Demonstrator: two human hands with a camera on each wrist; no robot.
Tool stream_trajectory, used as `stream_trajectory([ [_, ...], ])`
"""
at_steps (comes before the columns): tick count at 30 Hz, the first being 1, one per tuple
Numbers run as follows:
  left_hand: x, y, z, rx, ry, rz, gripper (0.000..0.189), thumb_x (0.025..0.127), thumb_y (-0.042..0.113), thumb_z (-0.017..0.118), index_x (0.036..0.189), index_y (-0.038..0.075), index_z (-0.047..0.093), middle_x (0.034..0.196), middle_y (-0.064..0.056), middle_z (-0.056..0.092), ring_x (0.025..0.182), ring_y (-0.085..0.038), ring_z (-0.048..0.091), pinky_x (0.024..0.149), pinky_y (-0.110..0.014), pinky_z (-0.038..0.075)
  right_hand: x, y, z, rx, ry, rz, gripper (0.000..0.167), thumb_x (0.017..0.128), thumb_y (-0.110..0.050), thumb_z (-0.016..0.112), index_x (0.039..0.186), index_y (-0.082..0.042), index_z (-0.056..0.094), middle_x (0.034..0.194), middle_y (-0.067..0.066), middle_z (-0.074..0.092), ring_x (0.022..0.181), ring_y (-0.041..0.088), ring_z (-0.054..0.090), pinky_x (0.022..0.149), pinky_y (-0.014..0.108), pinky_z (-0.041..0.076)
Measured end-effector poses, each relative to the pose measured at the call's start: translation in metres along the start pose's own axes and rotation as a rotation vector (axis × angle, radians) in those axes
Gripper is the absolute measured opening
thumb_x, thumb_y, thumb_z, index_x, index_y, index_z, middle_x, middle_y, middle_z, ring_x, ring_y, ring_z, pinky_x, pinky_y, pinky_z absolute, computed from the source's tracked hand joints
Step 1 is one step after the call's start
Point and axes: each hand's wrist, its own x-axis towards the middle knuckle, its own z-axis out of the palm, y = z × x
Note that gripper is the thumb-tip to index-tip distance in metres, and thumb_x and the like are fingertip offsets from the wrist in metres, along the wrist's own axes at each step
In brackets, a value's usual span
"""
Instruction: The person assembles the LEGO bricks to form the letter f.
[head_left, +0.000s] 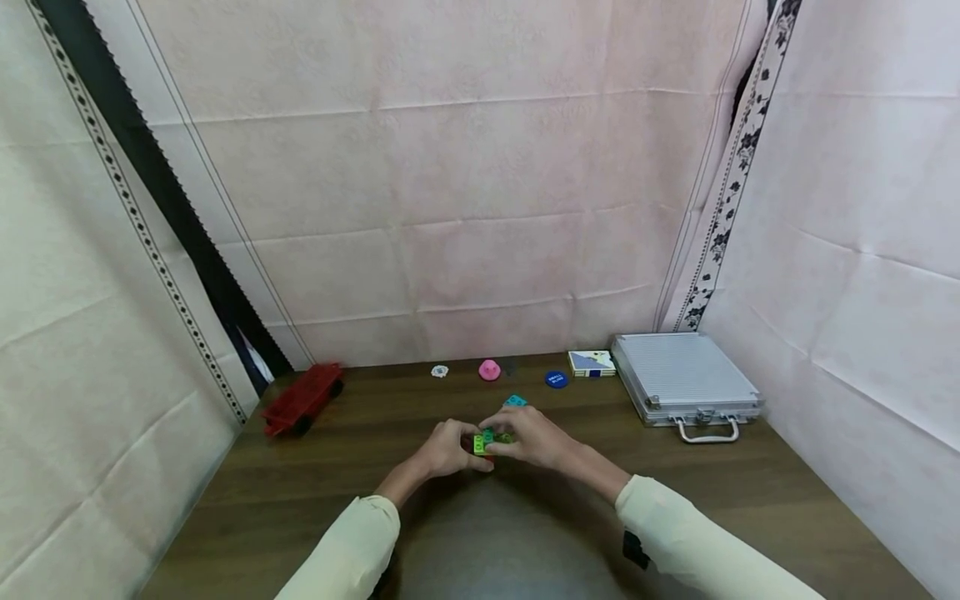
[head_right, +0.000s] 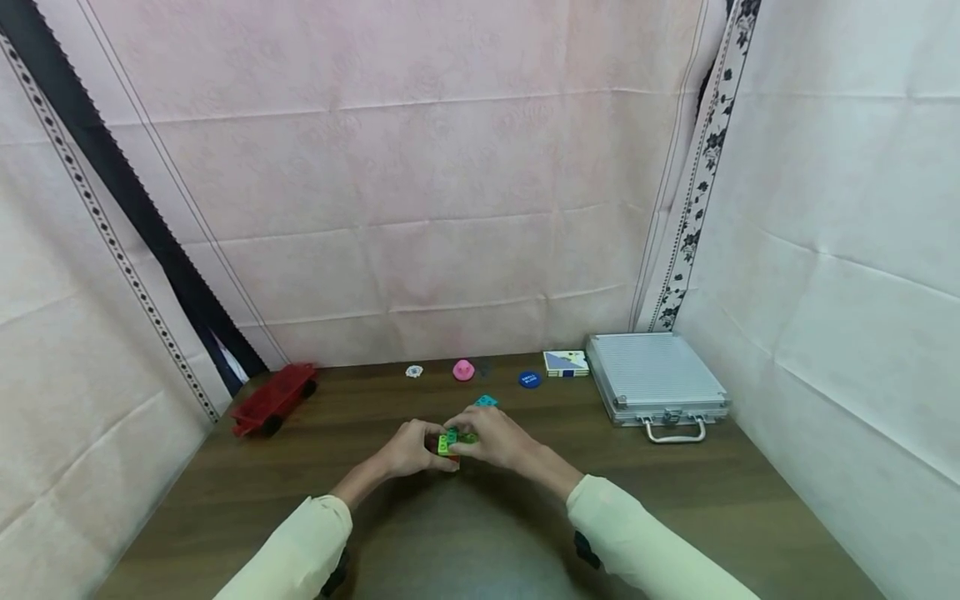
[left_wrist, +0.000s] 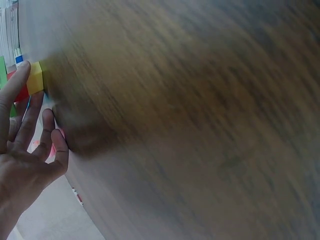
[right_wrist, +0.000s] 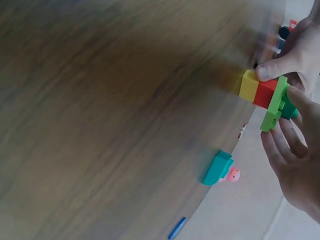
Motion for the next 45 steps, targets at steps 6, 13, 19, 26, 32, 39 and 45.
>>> stream_trajectory([
  [6,0.001,0.001,-0.002,0.008,-0.002,0.004,0.034,0.082,0.022,0.091,0.109,0.008,0.077,0.092,0.004,0.073,0.079,-0.010,0.064,0.066,-0.027,0.054,0.000,0.000,0.000,-0.053,-0.011,0.021,0.034,0.095,-0.030,0.078,0.126,-0.016,0.075,0.113,-0.004,0.071,0.094,0.009,0.065,0.079,0.022,0.054],
  [13,0.000,0.000,-0.001,0.013,-0.002,0.009,0.034,0.082,0.023,0.091,0.109,0.008,0.077,0.093,0.004,0.073,0.081,-0.010,0.064,0.068,-0.027,0.054,-0.001,0.000,0.001,-0.066,-0.003,0.023,0.035,0.095,-0.032,0.078,0.127,-0.017,0.074,0.112,-0.004,0.070,0.094,0.010,0.065,0.079,0.023,0.054],
  [19,-0.001,-0.003,0.000,0.021,0.000,0.002,0.035,0.082,0.023,0.091,0.110,0.008,0.077,0.094,0.004,0.073,0.083,-0.010,0.064,0.070,-0.028,0.054,0.001,0.001,0.003,-0.038,-0.007,0.006,0.036,0.095,-0.031,0.078,0.127,-0.016,0.073,0.110,-0.005,0.070,0.096,0.009,0.066,0.082,0.023,0.055],
  [26,-0.001,-0.005,0.001,0.022,0.005,0.001,0.038,0.082,0.025,0.092,0.113,0.009,0.076,0.095,0.005,0.072,0.083,-0.011,0.063,0.070,-0.027,0.054,0.000,0.002,-0.003,0.014,-0.023,-0.027,0.041,0.095,-0.029,0.079,0.131,-0.013,0.070,0.113,-0.003,0.072,0.102,0.014,0.069,0.087,0.029,0.057],
  [32,0.001,-0.004,0.001,0.028,0.009,0.001,0.042,0.081,0.025,0.092,0.114,0.004,0.075,0.092,0.003,0.071,0.080,-0.010,0.064,0.069,-0.028,0.055,0.001,0.014,-0.014,0.099,0.011,-0.042,0.037,0.096,-0.023,0.077,0.130,-0.011,0.069,0.115,0.003,0.073,0.106,0.023,0.070,0.092,0.043,0.057],
  [39,0.000,-0.001,0.000,0.024,0.004,-0.035,0.054,0.082,0.027,0.091,0.124,-0.001,0.071,0.099,-0.001,0.071,0.084,-0.013,0.063,0.072,-0.032,0.055,-0.001,0.035,-0.024,0.134,0.080,-0.020,0.034,0.096,-0.018,0.076,0.128,-0.008,0.070,0.121,0.012,0.071,0.104,0.035,0.070,0.091,0.052,0.056],
  [45,0.002,-0.001,0.002,0.047,0.007,-0.060,0.059,0.081,0.030,0.092,0.126,-0.001,0.071,0.111,-0.006,0.072,0.096,-0.016,0.063,0.085,-0.040,0.056,0.001,0.055,-0.025,0.104,0.106,0.049,0.032,0.097,-0.009,0.075,0.127,-0.001,0.070,0.122,0.021,0.069,0.109,0.039,0.067,0.094,0.055,0.054],
])
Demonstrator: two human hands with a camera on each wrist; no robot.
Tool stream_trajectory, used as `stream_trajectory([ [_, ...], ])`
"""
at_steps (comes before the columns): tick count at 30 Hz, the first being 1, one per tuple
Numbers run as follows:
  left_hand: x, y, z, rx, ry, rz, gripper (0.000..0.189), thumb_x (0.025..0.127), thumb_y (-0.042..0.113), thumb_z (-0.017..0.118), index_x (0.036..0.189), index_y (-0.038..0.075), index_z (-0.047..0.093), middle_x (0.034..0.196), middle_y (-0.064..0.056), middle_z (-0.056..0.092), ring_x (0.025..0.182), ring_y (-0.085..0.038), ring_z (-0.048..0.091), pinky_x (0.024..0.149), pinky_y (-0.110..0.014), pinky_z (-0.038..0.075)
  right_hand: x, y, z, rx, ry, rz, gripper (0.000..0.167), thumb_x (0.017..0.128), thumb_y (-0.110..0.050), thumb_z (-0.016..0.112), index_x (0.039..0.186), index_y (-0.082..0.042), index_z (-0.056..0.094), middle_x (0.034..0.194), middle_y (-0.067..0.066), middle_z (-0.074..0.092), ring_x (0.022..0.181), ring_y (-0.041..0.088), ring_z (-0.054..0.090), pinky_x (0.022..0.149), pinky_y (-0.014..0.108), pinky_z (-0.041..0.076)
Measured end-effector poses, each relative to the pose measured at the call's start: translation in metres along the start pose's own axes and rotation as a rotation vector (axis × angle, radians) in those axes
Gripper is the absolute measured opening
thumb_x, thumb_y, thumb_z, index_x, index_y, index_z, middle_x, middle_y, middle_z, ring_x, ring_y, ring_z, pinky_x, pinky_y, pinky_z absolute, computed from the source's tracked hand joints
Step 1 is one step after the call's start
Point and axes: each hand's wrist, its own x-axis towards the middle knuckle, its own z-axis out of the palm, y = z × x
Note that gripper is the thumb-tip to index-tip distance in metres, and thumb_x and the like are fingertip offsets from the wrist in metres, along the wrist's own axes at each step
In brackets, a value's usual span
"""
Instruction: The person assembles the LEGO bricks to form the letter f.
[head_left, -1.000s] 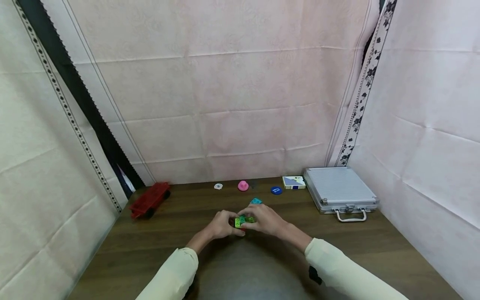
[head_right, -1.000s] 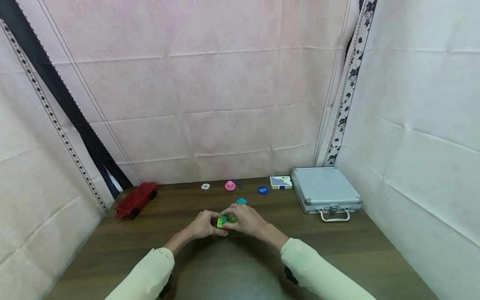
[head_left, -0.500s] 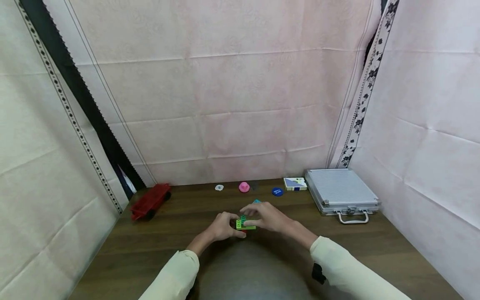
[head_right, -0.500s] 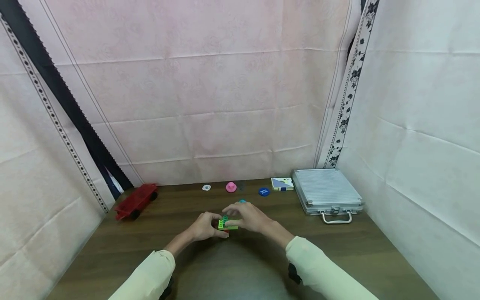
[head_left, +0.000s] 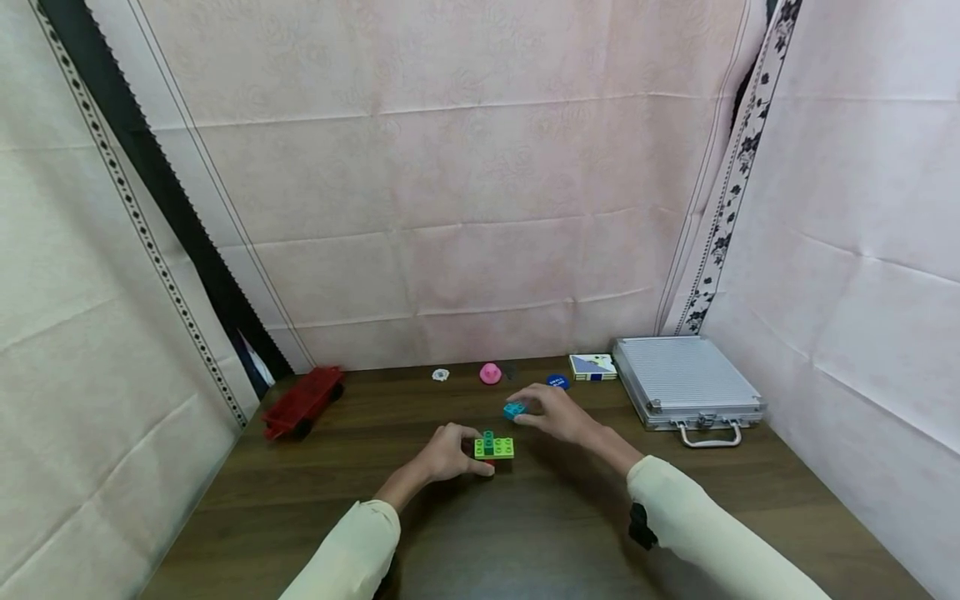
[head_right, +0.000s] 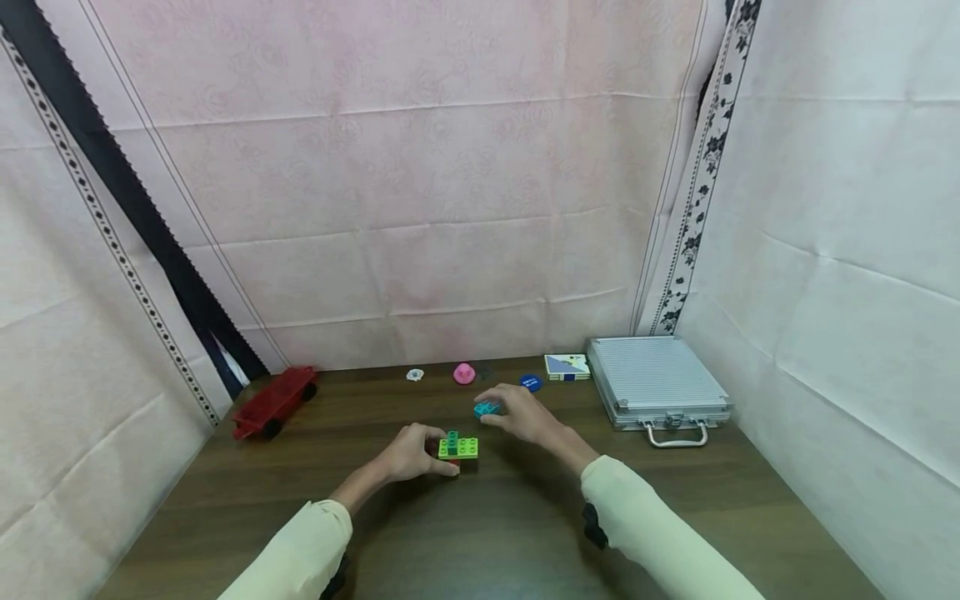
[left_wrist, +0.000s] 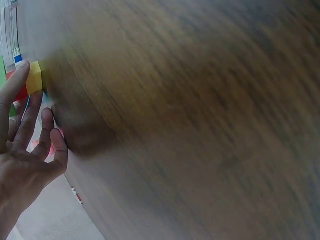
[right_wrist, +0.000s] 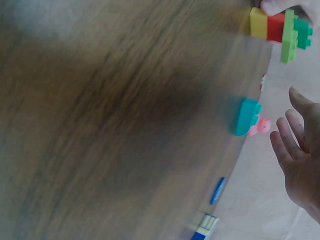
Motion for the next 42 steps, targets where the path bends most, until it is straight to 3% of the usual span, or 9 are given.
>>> stream_trajectory([
  [9,0.000,0.003,0.002,-0.014,0.000,0.001,0.056,0.081,0.028,0.092,0.125,0.000,0.071,0.109,-0.004,0.071,0.094,-0.015,0.062,0.084,-0.038,0.056,0.001,0.029,0.007,-0.101,0.050,0.093,0.029,0.095,-0.006,0.076,0.124,-0.004,0.073,0.122,0.011,0.071,0.117,0.031,0.065,0.098,0.050,0.053],
  [16,0.001,0.005,0.002,-0.017,0.002,-0.005,0.054,0.082,0.029,0.092,0.124,0.003,0.072,0.107,-0.001,0.071,0.093,-0.013,0.062,0.083,-0.035,0.055,0.003,0.037,0.009,-0.056,0.045,0.121,0.031,0.095,-0.002,0.075,0.125,0.000,0.070,0.123,0.015,0.072,0.118,0.034,0.067,0.099,0.051,0.052],
  [23,0.000,0.006,0.000,-0.018,0.002,-0.001,0.051,0.082,0.028,0.092,0.122,0.003,0.073,0.105,-0.001,0.071,0.090,-0.013,0.062,0.081,-0.035,0.055,0.005,0.035,0.010,-0.087,0.025,0.116,0.035,0.093,-0.009,0.079,0.126,-0.001,0.070,0.110,0.011,0.072,0.102,0.026,0.068,0.090,0.045,0.056],
  [31,-0.001,0.004,0.000,-0.013,-0.003,0.003,0.051,0.081,0.028,0.092,0.121,0.003,0.073,0.104,-0.001,0.071,0.089,-0.013,0.062,0.080,-0.036,0.055,0.006,0.032,0.015,-0.101,-0.066,0.071,0.044,0.096,-0.010,0.076,0.138,-0.002,0.064,0.134,0.016,0.065,0.122,0.033,0.061,0.102,0.052,0.050],
  [42,0.001,0.001,-0.001,0.022,0.006,-0.014,0.056,0.079,0.030,0.093,0.124,0.002,0.072,0.113,-0.006,0.071,0.097,-0.016,0.061,0.088,-0.041,0.055,0.003,0.034,0.019,-0.140,-0.098,0.110,0.040,0.098,-0.021,0.076,0.135,-0.009,0.069,0.112,0.009,0.061,0.096,0.019,0.058,0.085,0.041,0.053],
])
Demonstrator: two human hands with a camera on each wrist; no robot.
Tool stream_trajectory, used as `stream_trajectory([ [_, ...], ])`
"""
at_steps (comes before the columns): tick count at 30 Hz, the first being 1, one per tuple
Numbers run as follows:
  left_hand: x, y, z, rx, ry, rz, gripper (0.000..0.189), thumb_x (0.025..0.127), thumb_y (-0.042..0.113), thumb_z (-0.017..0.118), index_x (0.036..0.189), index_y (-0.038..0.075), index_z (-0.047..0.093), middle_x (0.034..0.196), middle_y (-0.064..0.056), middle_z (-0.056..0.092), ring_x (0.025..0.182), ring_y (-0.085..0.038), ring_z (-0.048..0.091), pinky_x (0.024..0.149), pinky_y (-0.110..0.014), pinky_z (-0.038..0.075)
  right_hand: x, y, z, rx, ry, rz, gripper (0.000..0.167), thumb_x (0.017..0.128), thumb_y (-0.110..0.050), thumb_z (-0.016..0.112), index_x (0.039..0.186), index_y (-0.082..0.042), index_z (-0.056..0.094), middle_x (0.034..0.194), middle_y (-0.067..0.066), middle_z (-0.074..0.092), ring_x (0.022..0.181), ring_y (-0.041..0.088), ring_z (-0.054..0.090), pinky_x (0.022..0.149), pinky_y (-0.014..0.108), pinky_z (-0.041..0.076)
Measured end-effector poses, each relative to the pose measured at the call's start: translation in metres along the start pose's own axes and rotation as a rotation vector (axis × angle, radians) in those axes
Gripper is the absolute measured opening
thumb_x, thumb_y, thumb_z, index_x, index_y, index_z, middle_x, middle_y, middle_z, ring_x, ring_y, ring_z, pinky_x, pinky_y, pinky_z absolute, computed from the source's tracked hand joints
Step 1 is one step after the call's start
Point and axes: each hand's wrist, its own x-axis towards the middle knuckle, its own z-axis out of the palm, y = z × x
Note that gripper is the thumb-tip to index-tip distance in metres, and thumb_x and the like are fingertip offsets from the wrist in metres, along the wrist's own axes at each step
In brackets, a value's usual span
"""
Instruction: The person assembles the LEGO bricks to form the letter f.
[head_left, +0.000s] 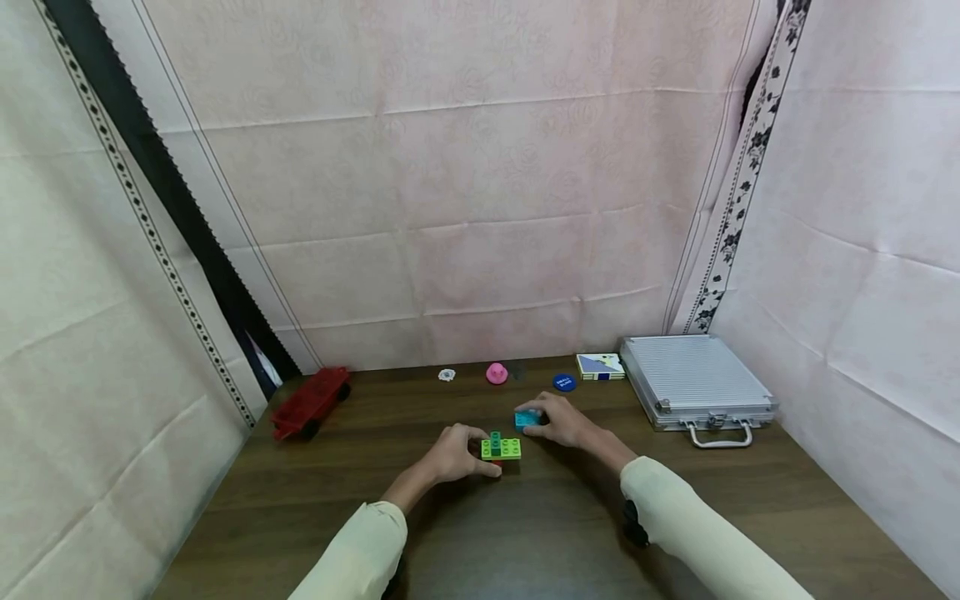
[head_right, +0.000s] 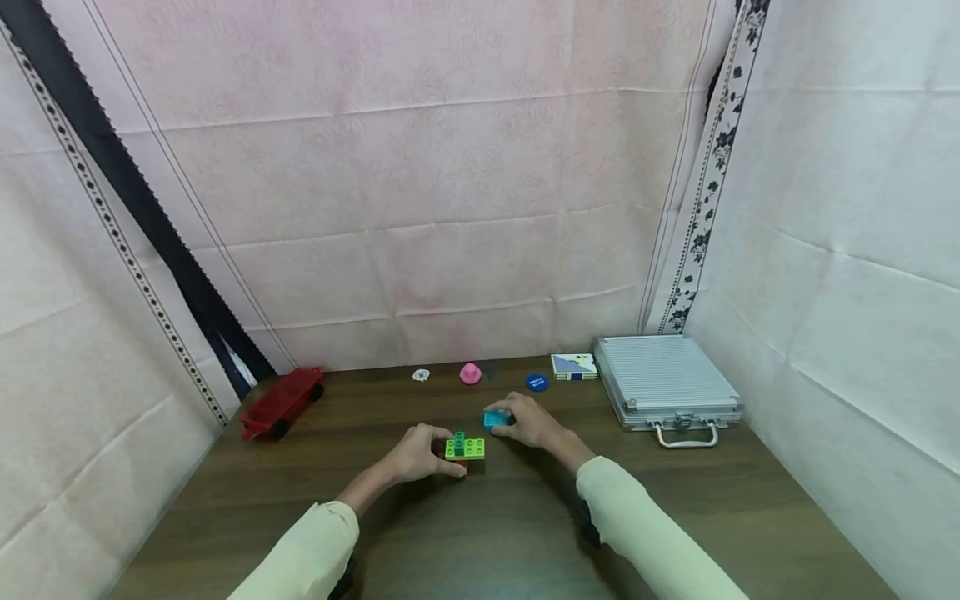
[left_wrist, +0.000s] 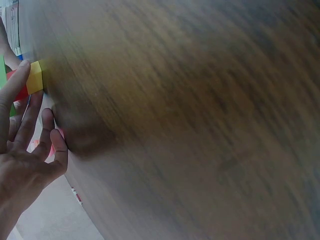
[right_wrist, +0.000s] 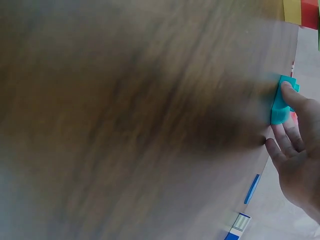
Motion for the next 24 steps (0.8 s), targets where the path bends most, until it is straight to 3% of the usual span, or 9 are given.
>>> stream_trajectory([
  [9,-0.001,0.001,0.000,-0.013,-0.008,-0.001,0.058,0.080,0.030,0.093,0.125,0.001,0.071,0.113,-0.006,0.071,0.095,-0.015,0.061,0.086,-0.040,0.055,-0.006,-0.003,-0.007,-0.003,0.029,-0.040,0.039,0.097,-0.023,0.076,0.133,-0.007,0.070,0.109,0.008,0.061,0.095,0.020,0.058,0.082,0.036,0.052],
  [17,-0.001,0.001,-0.002,-0.015,-0.001,-0.007,0.059,0.080,0.031,0.092,0.126,0.001,0.071,0.115,-0.006,0.071,0.097,-0.016,0.061,0.090,-0.040,0.054,-0.007,-0.022,-0.024,0.010,0.029,-0.025,0.040,0.098,-0.025,0.075,0.135,-0.014,0.069,0.110,0.005,0.060,0.099,0.022,0.059,0.084,0.036,0.053],
  [24,-0.001,0.000,-0.001,-0.030,-0.007,-0.001,0.057,0.081,0.029,0.092,0.125,0.000,0.071,0.109,-0.005,0.071,0.091,-0.015,0.061,0.082,-0.038,0.055,-0.012,-0.039,-0.032,0.031,0.038,-0.048,0.041,0.098,-0.025,0.075,0.136,-0.011,0.068,0.113,0.008,0.061,0.101,0.030,0.062,0.083,0.040,0.055],
])
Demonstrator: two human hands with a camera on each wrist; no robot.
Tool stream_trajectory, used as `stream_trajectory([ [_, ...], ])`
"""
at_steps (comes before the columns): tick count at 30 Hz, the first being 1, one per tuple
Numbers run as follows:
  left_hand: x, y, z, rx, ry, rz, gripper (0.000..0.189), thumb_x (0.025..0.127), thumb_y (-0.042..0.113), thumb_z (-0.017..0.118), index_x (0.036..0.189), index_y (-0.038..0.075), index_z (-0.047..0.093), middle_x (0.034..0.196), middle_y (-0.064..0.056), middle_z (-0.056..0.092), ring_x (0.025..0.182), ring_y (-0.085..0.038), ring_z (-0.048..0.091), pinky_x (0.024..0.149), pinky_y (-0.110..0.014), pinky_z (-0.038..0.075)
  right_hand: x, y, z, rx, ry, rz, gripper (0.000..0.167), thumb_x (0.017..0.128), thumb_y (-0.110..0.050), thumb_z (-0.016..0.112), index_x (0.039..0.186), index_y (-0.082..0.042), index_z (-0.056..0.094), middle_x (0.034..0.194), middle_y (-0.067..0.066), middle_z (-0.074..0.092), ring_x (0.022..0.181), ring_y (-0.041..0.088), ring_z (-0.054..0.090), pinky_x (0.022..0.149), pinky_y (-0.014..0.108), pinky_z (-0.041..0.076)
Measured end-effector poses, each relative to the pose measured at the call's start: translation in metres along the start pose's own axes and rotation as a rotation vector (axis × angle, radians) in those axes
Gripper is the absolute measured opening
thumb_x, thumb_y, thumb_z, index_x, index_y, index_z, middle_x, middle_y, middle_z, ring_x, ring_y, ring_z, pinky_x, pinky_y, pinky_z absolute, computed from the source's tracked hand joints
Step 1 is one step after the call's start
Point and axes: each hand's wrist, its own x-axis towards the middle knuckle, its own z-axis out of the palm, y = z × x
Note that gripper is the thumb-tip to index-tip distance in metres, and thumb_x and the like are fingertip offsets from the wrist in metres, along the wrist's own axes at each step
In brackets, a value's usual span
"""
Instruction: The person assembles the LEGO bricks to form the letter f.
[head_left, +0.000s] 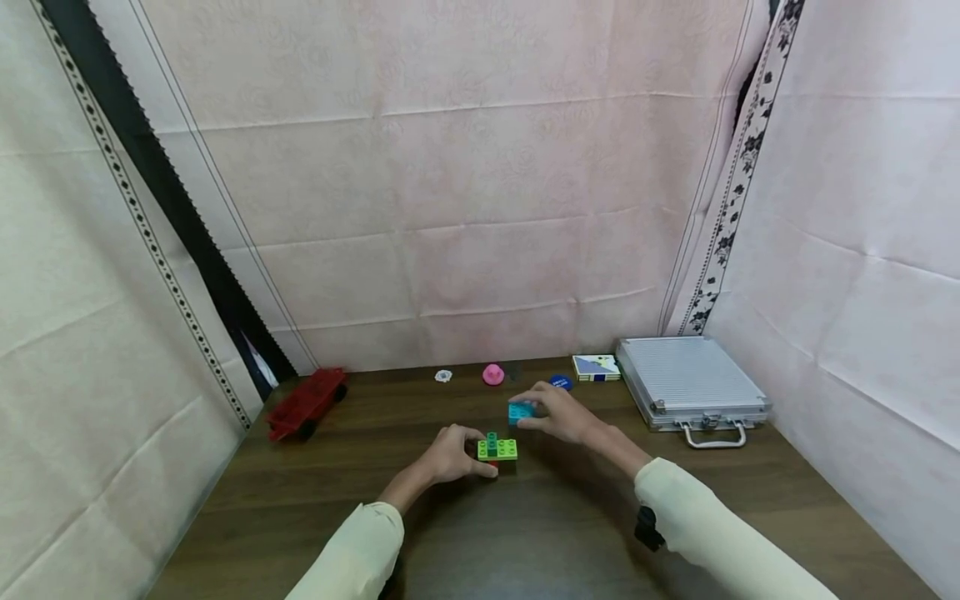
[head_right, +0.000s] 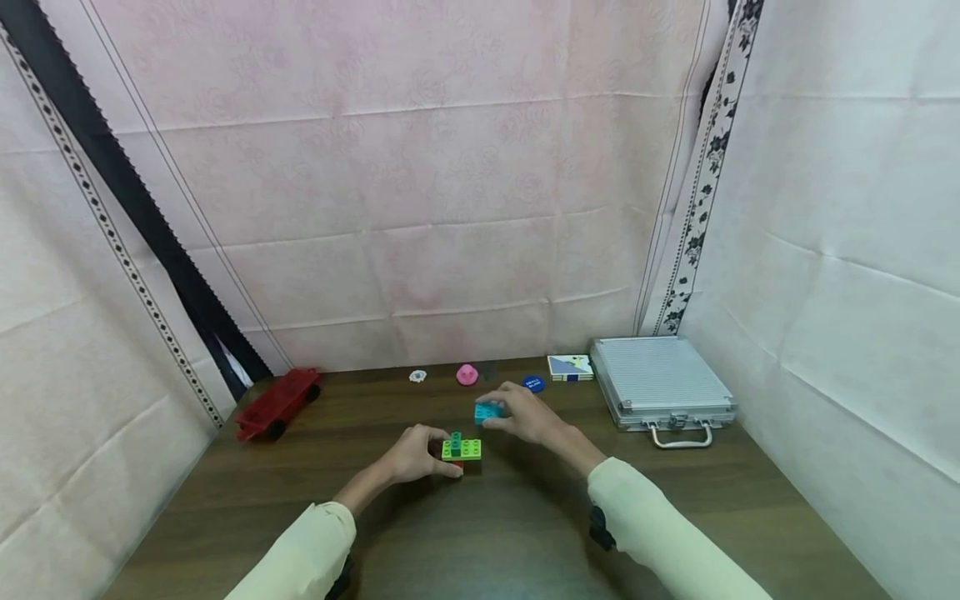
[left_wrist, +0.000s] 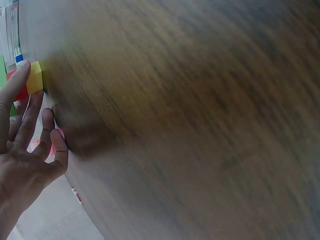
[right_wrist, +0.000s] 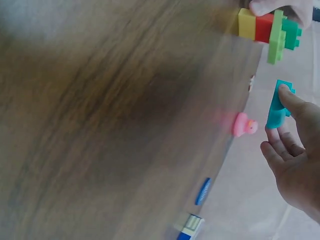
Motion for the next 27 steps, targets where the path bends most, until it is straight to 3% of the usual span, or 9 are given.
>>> stream_trajectory([
  [5,-0.001,-0.001,0.000,-0.006,0.001,0.012,0.055,0.080,0.027,0.092,0.123,-0.001,0.071,0.105,-0.004,0.070,0.088,-0.015,0.060,0.078,-0.036,0.055,-0.003,-0.015,-0.002,-0.010,0.004,-0.036,0.041,0.097,-0.024,0.076,0.136,-0.012,0.069,0.116,0.007,0.062,0.101,0.024,0.063,0.085,0.040,0.057],
  [11,-0.001,0.000,0.000,-0.014,-0.002,0.013,0.055,0.081,0.028,0.092,0.124,0.000,0.071,0.101,-0.002,0.070,0.085,-0.014,0.061,0.074,-0.032,0.055,-0.006,-0.031,-0.002,0.006,-0.016,-0.075,0.040,0.098,-0.025,0.075,0.137,-0.015,0.069,0.118,0.004,0.062,0.099,0.019,0.063,0.083,0.029,0.056],
  [18,-0.001,-0.001,-0.001,-0.022,-0.011,0.025,0.054,0.082,0.028,0.091,0.123,0.001,0.071,0.099,0.000,0.070,0.083,-0.014,0.062,0.072,-0.030,0.055,-0.008,-0.044,0.003,0.038,-0.044,-0.123,0.041,0.098,-0.022,0.075,0.137,-0.015,0.068,0.117,0.002,0.062,0.099,0.026,0.063,0.081,0.037,0.057],
  [27,-0.001,-0.001,-0.001,-0.024,-0.008,0.032,0.048,0.082,0.027,0.091,0.120,0.004,0.073,0.097,0.002,0.070,0.084,-0.013,0.063,0.071,-0.030,0.055,-0.009,-0.046,0.009,0.029,-0.059,-0.119,0.039,0.098,-0.021,0.074,0.137,-0.015,0.069,0.117,0.001,0.062,0.098,0.016,0.059,0.084,0.040,0.058],
])
